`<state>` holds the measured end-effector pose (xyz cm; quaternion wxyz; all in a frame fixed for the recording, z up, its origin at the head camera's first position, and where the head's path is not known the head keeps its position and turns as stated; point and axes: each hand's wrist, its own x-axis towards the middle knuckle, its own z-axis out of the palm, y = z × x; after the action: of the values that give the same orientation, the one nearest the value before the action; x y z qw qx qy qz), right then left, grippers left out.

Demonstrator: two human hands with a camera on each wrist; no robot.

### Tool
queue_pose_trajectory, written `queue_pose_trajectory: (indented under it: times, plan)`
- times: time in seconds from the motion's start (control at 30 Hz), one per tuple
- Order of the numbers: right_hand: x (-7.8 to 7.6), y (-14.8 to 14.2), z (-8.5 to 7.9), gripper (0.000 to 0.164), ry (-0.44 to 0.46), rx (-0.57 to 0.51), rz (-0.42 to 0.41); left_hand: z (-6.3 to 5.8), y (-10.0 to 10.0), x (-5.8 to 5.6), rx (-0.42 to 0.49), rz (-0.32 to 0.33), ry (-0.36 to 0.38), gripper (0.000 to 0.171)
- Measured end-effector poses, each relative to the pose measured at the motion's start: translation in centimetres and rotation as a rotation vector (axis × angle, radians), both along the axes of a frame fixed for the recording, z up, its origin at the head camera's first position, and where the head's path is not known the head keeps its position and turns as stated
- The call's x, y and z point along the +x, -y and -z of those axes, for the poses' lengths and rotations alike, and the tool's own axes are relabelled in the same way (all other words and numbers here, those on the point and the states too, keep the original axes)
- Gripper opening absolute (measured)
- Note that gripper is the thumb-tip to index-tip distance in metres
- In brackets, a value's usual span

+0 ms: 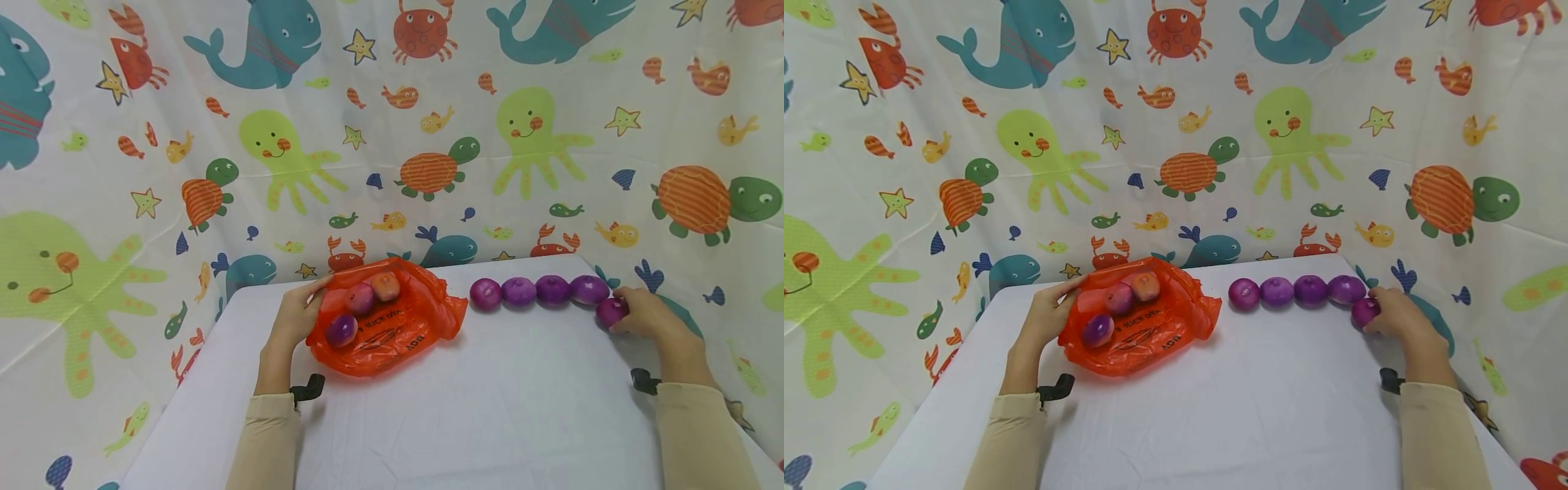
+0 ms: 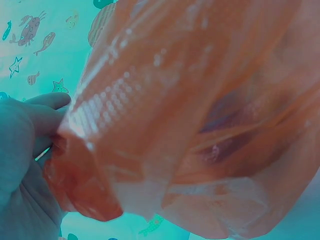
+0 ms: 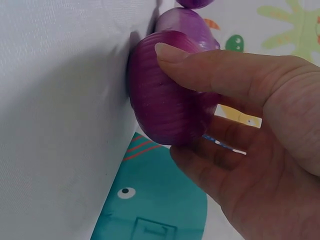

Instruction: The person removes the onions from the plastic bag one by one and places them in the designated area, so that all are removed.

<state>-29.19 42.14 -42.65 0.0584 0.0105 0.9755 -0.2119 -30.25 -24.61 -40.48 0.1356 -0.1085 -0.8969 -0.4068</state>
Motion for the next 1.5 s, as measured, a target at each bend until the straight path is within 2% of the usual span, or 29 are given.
queue_pose_trajectory:
  times: [0.3, 0.43, 0.57, 0.83, 0.97, 1.2, 1.3, 1.5]
  plan:
    - [0.0, 0.0, -0.2, 0.1, 0.038, -0.012, 0.042, -0.1, 0.0, 0.0, -0.006, 0.002, -0.003, 0.041]
    - [0.3, 0.6, -0.8, 0.102, 0.014, 0.011, 0.033, 0.0, 0.0, 0.0, -0.005, 0.001, 0.002, 0.042]
    - [0.3, 1.2, -1.0, 0.097, -0.029, 0.035, 0.015, 0.1, 0.0, -0.1, 0.0, 0.0, 0.014, 0.043]
    - [-0.7, 4.6, -1.6, 0.072, -0.297, 0.043, -0.068, 0.2, 0.0, -0.2, -0.014, 0.001, 0.003, 0.041]
    - [-0.8, 6.5, -2.0, 0.065, -0.387, 0.01, -0.098, 0.2, -0.1, -0.2, -0.017, -0.006, 0.004, 0.041]
    - [-0.7, 9.3, -2.3, 0.051, -0.544, -0.044, -0.086, 0.1, -0.3, -0.1, -0.027, -0.007, -0.009, 0.041]
    - [-0.9, 10.5, -2.3, 0.047, -0.624, -0.05, -0.108, 0.1, -0.3, -0.1, -0.03, -0.011, -0.008, 0.041]
    - [-1.2, 13.2, -2.6, 0.044, -0.708, -0.082, -0.159, 0.1, -0.3, -0.2, -0.028, -0.004, -0.012, 0.042]
